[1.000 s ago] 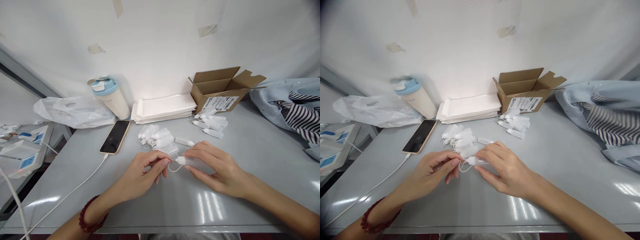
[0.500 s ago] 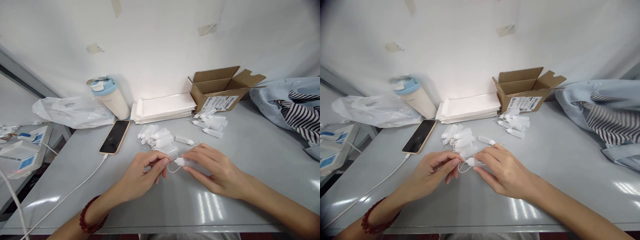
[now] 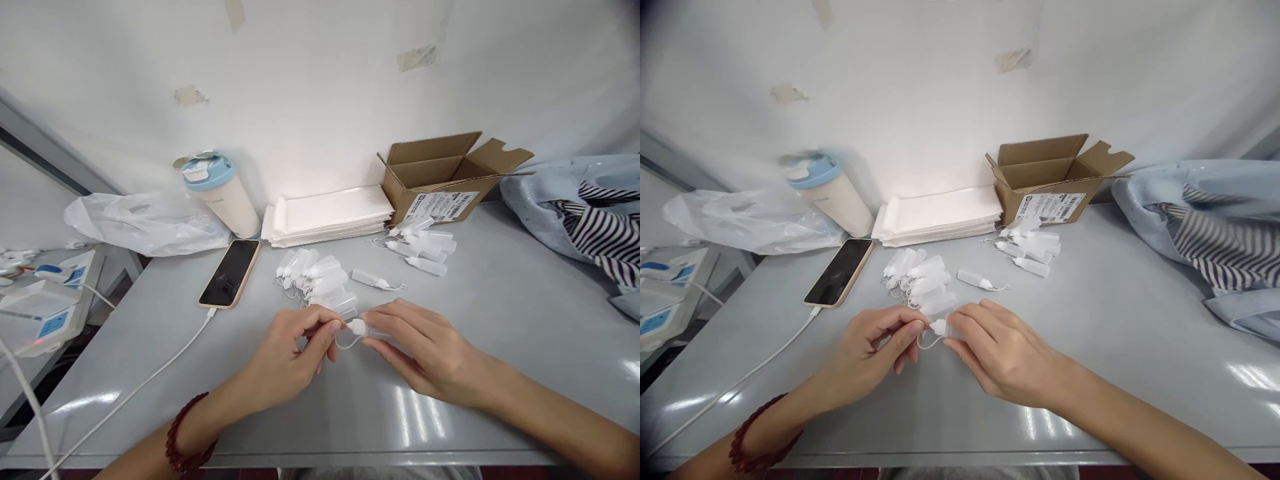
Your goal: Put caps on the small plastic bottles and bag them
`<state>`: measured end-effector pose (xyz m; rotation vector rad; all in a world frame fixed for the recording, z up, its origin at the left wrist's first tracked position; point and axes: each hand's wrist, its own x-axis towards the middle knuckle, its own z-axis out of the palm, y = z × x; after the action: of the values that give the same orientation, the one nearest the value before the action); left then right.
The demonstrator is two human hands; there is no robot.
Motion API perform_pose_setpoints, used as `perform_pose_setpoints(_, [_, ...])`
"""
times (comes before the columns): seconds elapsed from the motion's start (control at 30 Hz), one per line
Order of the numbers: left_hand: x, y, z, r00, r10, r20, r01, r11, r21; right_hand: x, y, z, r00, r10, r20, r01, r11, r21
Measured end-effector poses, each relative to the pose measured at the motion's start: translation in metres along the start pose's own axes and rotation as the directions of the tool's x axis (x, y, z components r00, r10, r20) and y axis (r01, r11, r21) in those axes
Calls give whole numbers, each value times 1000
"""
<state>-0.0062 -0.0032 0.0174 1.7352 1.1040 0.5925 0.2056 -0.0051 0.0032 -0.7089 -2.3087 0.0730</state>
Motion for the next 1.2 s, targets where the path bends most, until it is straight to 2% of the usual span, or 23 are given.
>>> perform_pose_setpoints(0.33, [0, -4, 6, 1000, -25, 1, 25, 999, -20, -2, -1, 3, 1000, -19, 0, 19, 997, -74])
perform_pose_setpoints(0.57, [5, -5, -5, 999, -15, -42, 13, 999, -50, 0, 0, 0, 1000, -10, -1, 10, 992, -124])
perform_pose_setpoints(0.67, [6, -2, -7, 999, -36, -26, 34, 998, -49, 0, 1, -2, 1000, -4, -16, 2, 990, -141])
perform_pose_setpoints(0.83, [5, 0, -3, 999, -51, 13, 51, 998, -31, -2, 1, 0, 1000, -24, -9, 23, 993, -120])
perform_pose_setpoints(1.2, [3, 0, 2, 998, -53, 29, 55, 997, -56, -5, -2, 6, 999, -29, -15, 28, 996, -85])
